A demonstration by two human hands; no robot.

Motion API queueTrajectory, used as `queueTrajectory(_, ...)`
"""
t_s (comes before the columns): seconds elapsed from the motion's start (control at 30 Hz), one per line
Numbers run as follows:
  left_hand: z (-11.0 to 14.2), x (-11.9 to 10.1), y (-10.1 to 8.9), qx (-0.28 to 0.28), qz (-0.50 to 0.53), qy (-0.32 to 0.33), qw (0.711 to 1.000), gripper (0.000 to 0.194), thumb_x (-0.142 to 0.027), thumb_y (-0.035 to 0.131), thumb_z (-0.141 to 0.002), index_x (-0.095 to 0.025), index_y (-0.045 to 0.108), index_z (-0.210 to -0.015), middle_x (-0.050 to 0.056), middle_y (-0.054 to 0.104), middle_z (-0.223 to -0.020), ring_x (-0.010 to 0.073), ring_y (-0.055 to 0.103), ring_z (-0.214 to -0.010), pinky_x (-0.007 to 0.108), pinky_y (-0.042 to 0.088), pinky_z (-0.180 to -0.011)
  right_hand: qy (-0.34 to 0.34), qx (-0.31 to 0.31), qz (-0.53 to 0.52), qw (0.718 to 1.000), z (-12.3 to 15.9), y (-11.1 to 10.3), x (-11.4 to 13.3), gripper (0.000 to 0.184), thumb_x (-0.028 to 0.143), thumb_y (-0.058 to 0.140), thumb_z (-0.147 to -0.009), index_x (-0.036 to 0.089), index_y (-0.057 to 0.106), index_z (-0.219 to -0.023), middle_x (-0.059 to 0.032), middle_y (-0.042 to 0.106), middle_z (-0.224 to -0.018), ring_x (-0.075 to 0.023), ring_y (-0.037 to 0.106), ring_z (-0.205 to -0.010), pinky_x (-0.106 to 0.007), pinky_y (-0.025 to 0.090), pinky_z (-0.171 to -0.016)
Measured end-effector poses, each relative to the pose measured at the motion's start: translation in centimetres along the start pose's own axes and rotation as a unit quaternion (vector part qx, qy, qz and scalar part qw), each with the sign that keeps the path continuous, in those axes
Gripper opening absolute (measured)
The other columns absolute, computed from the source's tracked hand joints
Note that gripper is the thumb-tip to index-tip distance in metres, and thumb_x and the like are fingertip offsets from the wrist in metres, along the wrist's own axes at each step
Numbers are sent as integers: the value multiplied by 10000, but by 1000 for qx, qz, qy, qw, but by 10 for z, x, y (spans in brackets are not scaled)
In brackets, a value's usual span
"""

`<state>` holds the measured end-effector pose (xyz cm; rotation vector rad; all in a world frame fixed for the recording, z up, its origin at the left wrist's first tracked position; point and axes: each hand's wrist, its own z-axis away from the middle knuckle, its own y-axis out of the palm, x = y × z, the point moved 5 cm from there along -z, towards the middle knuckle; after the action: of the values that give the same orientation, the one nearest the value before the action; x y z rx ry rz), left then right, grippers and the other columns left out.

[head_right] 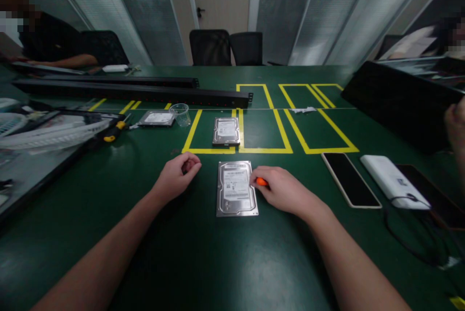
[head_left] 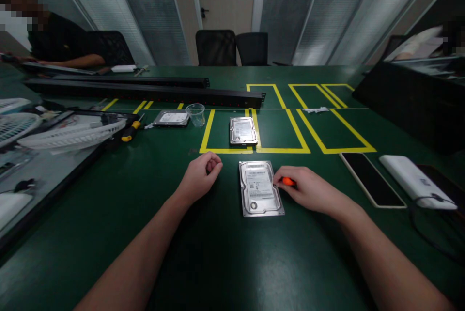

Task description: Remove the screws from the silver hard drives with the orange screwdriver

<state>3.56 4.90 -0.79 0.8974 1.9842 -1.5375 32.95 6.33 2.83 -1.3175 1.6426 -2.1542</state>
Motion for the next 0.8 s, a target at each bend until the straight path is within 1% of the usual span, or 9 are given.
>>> queueTrajectory(0.4,0,-2,1,14,-3,0,1000,116,-304,619,-963,-197,659,-943,7,637,-798,165,583,-702,288,459,-654,-10,-14,-6,1000,0,1,-1,172,161,616,-962,242,755,-1023,-55,770,-1030,-230,715,-913,-373,540,-831)
queueTrajectory(0.53,0,-3,1,23,-4,1,1000,127,-318,620,-967,-196,653,-973,3,631,-798,163,584,-706,286,462,-653,-10,-27,-14,1000,2,-7,3,134,232,614,-994,244,746,-1010,-49,762,-1015,-222,709,-902,-366,535,-824)
queueTrajectory(0.6,1,-6,2,38,1,6,999,133,-316,627,-962,-195,643,-1015,-2,627,-799,161,581,-703,286,462,-654,-6,-67,-15,998,6,-16,5,115,296,634,-997,235,731,-992,-57,754,-995,-228,700,-881,-367,529,-803)
queueTrajectory(0.7,4,-15,3,84,9,36,996,166,-269,630,-943,-196,623,-1092,0,630,-832,165,587,-733,296,479,-688,-11,-185,-39,982,15,-32,6,159,375,650,-995,228,700,-1030,-71,726,-971,-243,674,-865,-378,509,-780)
queueTrajectory(0.77,8,-22,5,119,13,62,991,249,-222,629,-922,-198,613,-1169,14,642,-895,175,602,-790,311,500,-737,-27,-272,-111,955,23,-40,6,191,401,607,-1016,238,680,-1086,-72,694,-965,-247,647,-865,-382,498,-766)
queueTrajectory(0.8,9,-25,5,133,15,73,988,308,-202,632,-909,-202,607,-1216,22,647,-935,181,609,-823,319,511,-765,-38,-310,-162,936,27,-42,6,203,410,582,-1027,245,675,-1102,-73,679,-966,-249,634,-866,-384,495,-757)
